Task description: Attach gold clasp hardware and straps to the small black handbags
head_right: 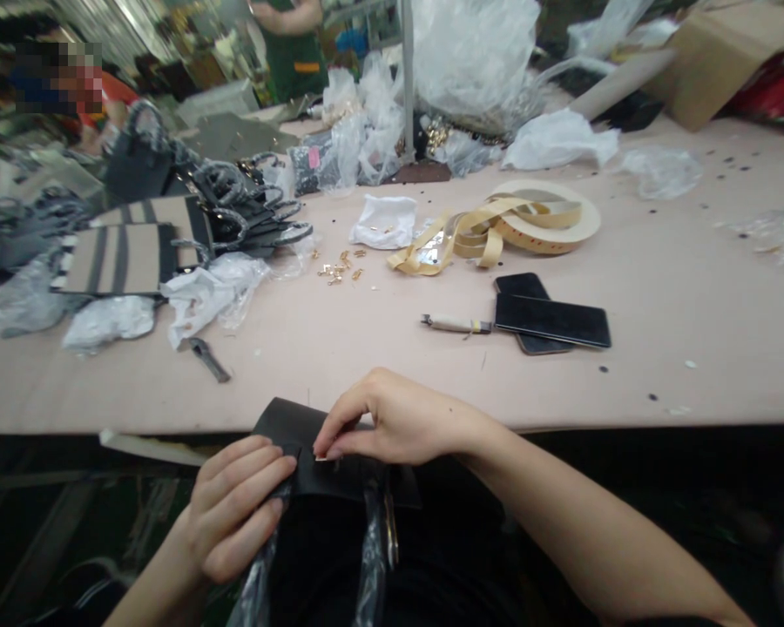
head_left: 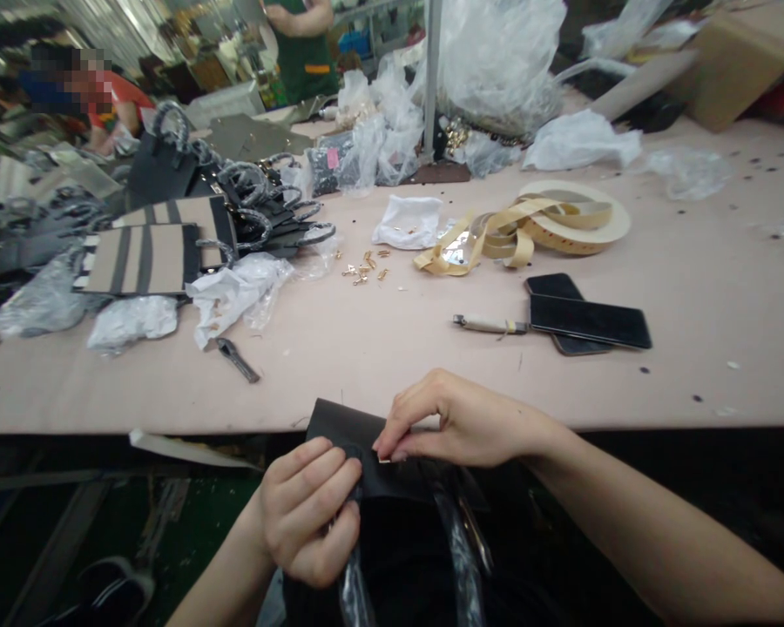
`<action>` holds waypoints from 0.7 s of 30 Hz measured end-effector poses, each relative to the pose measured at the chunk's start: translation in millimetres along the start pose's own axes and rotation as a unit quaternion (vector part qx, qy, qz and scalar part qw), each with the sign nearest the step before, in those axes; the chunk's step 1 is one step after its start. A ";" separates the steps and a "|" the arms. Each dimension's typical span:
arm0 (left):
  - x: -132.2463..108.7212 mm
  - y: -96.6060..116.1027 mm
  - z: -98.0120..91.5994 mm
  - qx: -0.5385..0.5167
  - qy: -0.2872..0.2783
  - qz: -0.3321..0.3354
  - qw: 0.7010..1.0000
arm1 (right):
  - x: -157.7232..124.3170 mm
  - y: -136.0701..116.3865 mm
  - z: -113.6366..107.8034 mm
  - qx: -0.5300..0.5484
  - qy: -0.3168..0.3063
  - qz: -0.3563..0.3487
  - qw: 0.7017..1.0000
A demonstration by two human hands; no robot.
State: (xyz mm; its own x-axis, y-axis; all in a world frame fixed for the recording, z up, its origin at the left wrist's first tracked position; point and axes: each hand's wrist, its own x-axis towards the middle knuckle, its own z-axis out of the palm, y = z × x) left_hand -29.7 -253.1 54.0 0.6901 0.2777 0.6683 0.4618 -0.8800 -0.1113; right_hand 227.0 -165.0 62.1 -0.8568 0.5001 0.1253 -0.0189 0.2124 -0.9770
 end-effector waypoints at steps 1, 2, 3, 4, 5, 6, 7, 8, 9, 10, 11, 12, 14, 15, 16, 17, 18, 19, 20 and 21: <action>0.8 1.0 0.3 0.004 0.001 0.002 1.000 | 0.4 2.7 2.8 0.015 0.008 0.008 1.000; 1.6 1.5 0.6 0.009 0.005 0.003 1.000 | 0.6 5.3 5.5 0.032 0.020 0.012 0.999; 2.2 1.6 0.8 0.013 0.008 0.000 1.000 | 0.5 7.8 8.0 0.045 0.038 0.011 0.998; 2.5 1.1 1.1 0.016 0.011 -0.006 1.000 | 0.2 9.9 10.2 0.054 0.061 0.006 0.997; 2.5 0.3 1.5 0.015 0.014 -0.011 1.000 | -0.3 11.3 12.1 0.056 0.082 0.000 0.995; 2.1 -0.7 2.1 0.011 0.017 -0.017 1.000 | -1.0 12.1 13.6 0.056 0.102 -0.004 0.993; 1.1 -1.7 2.9 0.005 0.022 -0.020 1.000 | -1.7 12.2 14.9 0.055 0.115 -0.003 0.992; -0.4 -2.6 3.7 -0.001 0.026 -0.022 0.999 | -2.3 11.5 16.3 0.056 0.123 0.004 0.991; -2.6 -3.3 4.6 -0.007 0.031 -0.025 0.999 | -2.6 10.2 17.8 0.060 0.129 0.019 0.990; -5.2 -3.9 5.5 -0.013 0.037 -0.027 0.999 | -2.6 8.4 19.6 0.066 0.135 0.035 0.988; -8.3 -4.2 6.3 -0.019 0.042 -0.034 0.998 | -2.4 6.4 21.7 0.070 0.145 0.050 0.986; -11.7 -4.3 6.9 -0.026 0.048 -0.043 0.998 | -2.0 4.5 24.2 0.074 0.156 0.062 0.983; -18.1 -4.0 8.0 -0.040 0.057 -0.061 0.996 | -1.2 1.8 29.8 0.080 0.180 0.077 0.977; -20.8 -3.5 8.5 -0.046 0.060 -0.068 0.995 | -1.1 1.4 32.5 0.086 0.192 0.081 0.974; -23.0 -2.9 8.9 -0.050 0.063 -0.072 0.994 | -1.3 1.6 34.9 0.095 0.202 0.085 0.971; -24.6 -2.0 9.4 -0.052 0.066 -0.075 0.994 | -2.0 2.4 36.7 0.109 0.209 0.091 0.968; -25.6 -0.9 9.8 -0.051 0.068 -0.077 0.993 | -3.1 3.6 38.0 0.126 0.213 0.099 0.964; -26.1 0.3 10.1 -0.048 0.072 -0.078 0.993 | -4.5 5.0 38.8 0.144 0.216 0.108 0.960; -26.2 1.6 10.2 -0.043 0.076 -0.080 0.993 | -6.1 6.4 39.1 0.164 0.214 0.116 0.956; -26.0 2.9 10.1 -0.038 0.077 -0.082 0.993 | -7.7 7.7 39.2 0.184 0.207 0.121 0.953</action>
State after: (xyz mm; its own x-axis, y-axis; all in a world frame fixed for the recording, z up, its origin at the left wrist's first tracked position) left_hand -40.7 -259.0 28.8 0.5133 0.3623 0.7780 0.5130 -0.8563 0.0603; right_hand 213.3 -200.1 46.8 -0.5841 0.8014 -0.1290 -0.0915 -0.2229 -0.9705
